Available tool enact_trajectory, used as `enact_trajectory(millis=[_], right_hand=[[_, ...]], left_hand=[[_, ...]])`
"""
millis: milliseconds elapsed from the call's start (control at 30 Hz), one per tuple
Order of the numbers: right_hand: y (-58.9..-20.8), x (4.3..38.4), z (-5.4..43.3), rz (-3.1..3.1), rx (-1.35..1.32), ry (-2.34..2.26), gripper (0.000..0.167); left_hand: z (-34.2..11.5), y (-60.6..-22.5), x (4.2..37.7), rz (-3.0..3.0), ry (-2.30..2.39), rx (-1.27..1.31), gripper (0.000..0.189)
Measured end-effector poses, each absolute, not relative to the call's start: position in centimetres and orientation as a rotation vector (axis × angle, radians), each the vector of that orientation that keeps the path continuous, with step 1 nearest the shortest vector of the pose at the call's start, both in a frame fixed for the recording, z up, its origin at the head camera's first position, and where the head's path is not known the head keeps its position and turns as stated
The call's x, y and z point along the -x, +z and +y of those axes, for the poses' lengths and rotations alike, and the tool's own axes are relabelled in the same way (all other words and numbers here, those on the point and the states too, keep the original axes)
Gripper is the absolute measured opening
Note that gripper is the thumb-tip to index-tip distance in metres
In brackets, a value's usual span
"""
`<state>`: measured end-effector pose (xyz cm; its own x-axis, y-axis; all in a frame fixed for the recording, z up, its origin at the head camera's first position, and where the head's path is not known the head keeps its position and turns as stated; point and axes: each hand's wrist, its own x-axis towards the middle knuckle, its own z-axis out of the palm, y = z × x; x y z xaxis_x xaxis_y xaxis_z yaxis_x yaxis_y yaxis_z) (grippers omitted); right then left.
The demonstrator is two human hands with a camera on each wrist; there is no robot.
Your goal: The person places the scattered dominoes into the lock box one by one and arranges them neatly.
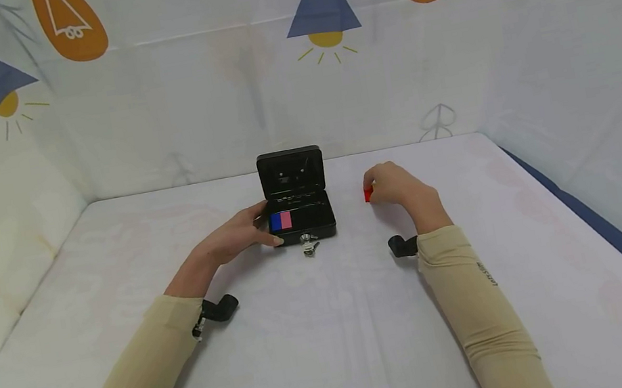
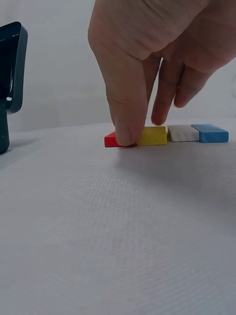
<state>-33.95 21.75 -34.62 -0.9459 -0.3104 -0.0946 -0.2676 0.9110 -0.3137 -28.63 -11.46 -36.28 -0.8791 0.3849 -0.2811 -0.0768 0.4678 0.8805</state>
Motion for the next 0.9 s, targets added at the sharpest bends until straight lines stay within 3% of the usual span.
enact_trajectory(millis=[900], right_hand=[[-34.72,33.70,21.44,2.965,0.549,-0.461,0.022]], left_hand=[[-11.57,-36.40,28.79,2.235,1.441,-0.258,0.104]])
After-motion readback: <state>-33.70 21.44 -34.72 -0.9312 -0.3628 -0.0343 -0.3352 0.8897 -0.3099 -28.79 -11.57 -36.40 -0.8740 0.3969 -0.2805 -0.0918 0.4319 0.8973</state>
